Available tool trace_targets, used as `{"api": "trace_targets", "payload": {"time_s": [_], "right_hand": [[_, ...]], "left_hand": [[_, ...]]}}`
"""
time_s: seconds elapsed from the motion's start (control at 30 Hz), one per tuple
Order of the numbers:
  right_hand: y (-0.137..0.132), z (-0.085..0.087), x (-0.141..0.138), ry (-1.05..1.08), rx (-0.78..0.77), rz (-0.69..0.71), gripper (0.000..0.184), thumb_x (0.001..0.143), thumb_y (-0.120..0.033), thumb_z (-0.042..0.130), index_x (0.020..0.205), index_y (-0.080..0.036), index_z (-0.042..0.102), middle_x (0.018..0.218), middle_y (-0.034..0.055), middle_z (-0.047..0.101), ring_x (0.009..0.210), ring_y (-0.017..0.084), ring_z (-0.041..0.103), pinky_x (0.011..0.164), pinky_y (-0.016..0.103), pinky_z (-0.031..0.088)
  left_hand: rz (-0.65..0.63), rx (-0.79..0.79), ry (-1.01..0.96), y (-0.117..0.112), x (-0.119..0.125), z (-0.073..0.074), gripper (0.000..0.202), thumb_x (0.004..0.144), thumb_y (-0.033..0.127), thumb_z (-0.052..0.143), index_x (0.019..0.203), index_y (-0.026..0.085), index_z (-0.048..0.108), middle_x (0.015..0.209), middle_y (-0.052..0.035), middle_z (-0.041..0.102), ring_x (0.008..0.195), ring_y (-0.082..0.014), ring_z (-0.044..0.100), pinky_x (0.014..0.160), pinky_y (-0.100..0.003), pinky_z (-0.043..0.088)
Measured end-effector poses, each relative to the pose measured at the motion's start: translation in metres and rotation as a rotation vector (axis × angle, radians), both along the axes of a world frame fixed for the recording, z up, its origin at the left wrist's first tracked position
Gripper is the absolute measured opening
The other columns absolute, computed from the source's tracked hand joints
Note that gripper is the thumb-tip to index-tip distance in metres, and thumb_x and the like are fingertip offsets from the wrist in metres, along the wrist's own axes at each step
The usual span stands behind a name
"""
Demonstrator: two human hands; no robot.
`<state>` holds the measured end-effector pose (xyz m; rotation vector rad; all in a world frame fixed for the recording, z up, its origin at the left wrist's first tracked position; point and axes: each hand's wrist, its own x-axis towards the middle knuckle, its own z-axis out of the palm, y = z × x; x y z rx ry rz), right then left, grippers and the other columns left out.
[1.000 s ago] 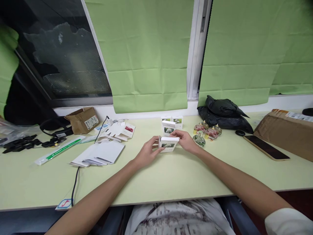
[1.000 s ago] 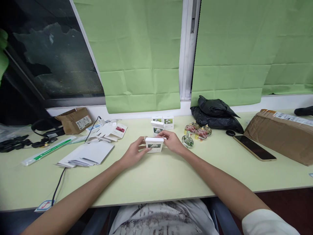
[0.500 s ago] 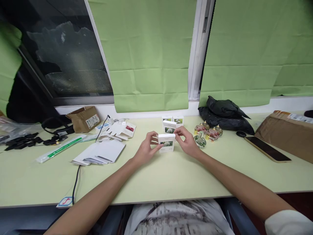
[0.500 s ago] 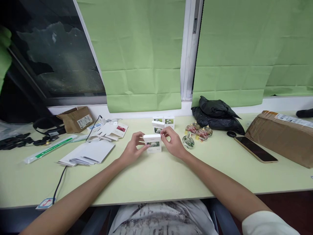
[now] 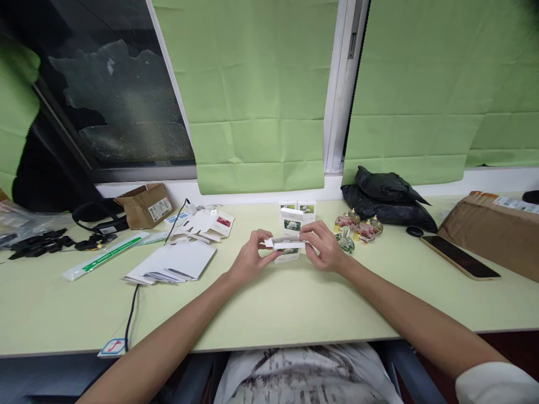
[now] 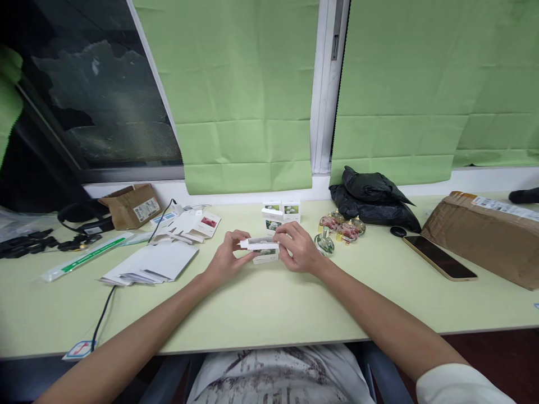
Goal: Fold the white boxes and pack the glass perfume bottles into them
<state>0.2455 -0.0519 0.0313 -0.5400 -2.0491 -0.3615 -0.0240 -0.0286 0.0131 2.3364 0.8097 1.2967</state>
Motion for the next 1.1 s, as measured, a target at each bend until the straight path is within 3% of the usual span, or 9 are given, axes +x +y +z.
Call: {"api": "trace_targets", "payload": {"time_s": [0.23, 0.43, 0.8, 1.1], "right_hand": [[0.0, -0.005, 0.0, -0.08, 0.074, -0.063, 0.034, 0.083, -0.015, 0.057, 0.115, -0.025, 0.064, 0.109, 0.0119, 0.064, 0.098, 0.029, 0.058, 0.083, 0.048, 0.051], [0.0, -0.004, -0.001, -0.115, 0.153, -0.07, 0.027, 0.08, -0.012, 0.057, 0.103, -0.024, 0.065, 0.1, 0.0107, 0.063, 0.088, 0.027, 0.054, 0.075, 0.043, 0.05], [0.002, -0.008, -0.006, 0.011, 0.042, -0.07, 0.031, 0.087, -0.015, 0.06, 0.117, -0.023, 0.059, 0.103, 0.012, 0.062, 0.097, 0.03, 0.058, 0.08, 0.047, 0.054], [0.001, -0.011, -0.007, 0.032, 0.001, -0.044, 0.031, 0.089, -0.018, 0.06, 0.119, -0.024, 0.057, 0.109, 0.0128, 0.064, 0.103, 0.03, 0.063, 0.084, 0.048, 0.058]], "left_hand": [[0.002, -0.084, -0.048, 0.002, -0.001, 0.0, 0.036, 0.092, 0.038, 0.073, 0.108, 0.025, 0.044, 0.12, -0.0038, 0.057, 0.102, -0.0172, 0.068, 0.091, -0.045, 0.066], [0.029, -0.137, -0.086, 0.003, 0.001, 0.0, 0.036, 0.09, 0.041, 0.075, 0.105, 0.024, 0.047, 0.118, -0.0039, 0.058, 0.099, -0.0172, 0.07, 0.089, -0.043, 0.066], [0.093, -0.239, -0.205, -0.002, 0.009, 0.003, 0.056, 0.082, 0.043, 0.083, 0.113, 0.026, 0.039, 0.115, -0.0029, 0.06, 0.092, -0.0165, 0.071, 0.082, -0.038, 0.065], [0.057, -0.177, -0.087, -0.005, 0.007, 0.005, 0.035, 0.092, 0.043, 0.071, 0.115, 0.027, 0.051, 0.113, -0.0033, 0.06, 0.096, -0.0177, 0.07, 0.076, -0.032, 0.064]]}}
